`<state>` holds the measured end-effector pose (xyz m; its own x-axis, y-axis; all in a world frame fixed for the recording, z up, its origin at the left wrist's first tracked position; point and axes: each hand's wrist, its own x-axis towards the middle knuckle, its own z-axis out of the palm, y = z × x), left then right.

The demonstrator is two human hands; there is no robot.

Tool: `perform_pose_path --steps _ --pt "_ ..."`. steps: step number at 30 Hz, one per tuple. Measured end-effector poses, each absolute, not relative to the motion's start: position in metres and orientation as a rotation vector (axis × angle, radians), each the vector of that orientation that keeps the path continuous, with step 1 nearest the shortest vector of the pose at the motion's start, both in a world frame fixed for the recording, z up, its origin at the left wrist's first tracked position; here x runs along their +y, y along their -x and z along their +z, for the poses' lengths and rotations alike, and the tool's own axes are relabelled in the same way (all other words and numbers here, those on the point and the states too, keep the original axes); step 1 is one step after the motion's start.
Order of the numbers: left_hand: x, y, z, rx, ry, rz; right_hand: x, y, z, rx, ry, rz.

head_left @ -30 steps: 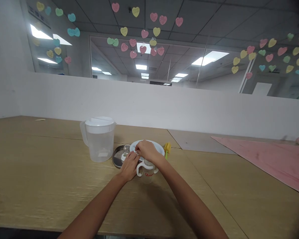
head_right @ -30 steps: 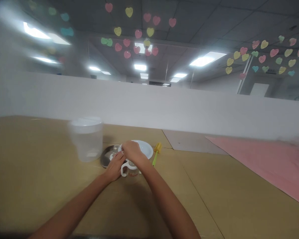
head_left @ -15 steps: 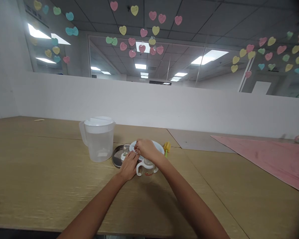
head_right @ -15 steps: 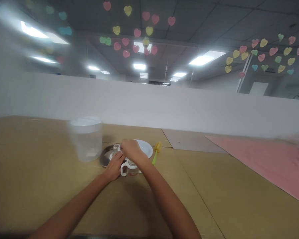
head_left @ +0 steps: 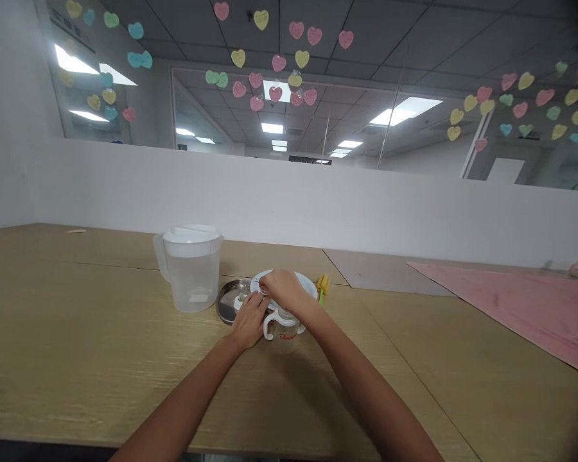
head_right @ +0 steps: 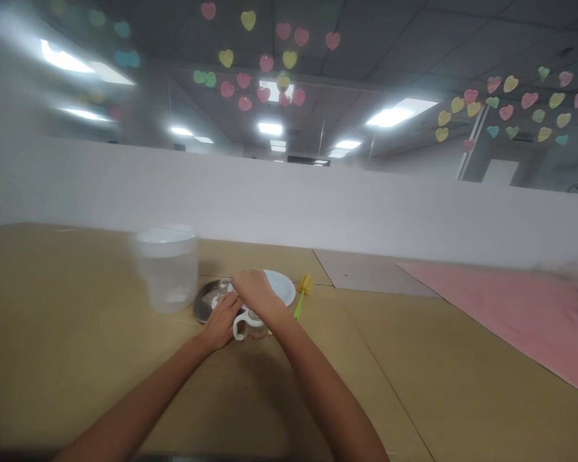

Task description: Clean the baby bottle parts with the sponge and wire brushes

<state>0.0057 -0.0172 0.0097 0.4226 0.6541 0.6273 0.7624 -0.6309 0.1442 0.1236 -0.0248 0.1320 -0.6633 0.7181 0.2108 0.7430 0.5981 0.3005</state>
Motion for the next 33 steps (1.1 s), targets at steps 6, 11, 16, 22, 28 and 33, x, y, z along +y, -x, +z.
perform_pose_path --steps 6,11,16,22,28,33 --pt "-0.0160 -0.0050 0.0084 -1.249 2.507 -1.038 -0.0261 -0.1255 0.1336 -2.725 1.243 -0.559" --pt "-0.0176 -0.0053 0.0105 -1.258 2.501 -1.038 -0.0239 -0.1240 0.1318 -2.682 1.272 -0.580" --pt "-0.0172 -0.0058 0.0099 -1.267 2.499 -1.043 -0.0228 -0.1224 0.1304 -2.634 1.284 -0.581" --pt "-0.0153 -0.0062 0.0084 -1.237 2.503 -1.017 -0.0216 -0.1233 0.1305 -2.685 1.349 -0.455" --pt "-0.0176 -0.0061 0.0111 -1.232 2.495 -1.022 -0.0186 -0.1249 0.1310 -2.723 1.353 -0.431" --pt "-0.0173 -0.0054 0.0100 -1.217 2.495 -1.028 -0.0234 -0.1255 0.1345 -2.714 1.316 -0.500"
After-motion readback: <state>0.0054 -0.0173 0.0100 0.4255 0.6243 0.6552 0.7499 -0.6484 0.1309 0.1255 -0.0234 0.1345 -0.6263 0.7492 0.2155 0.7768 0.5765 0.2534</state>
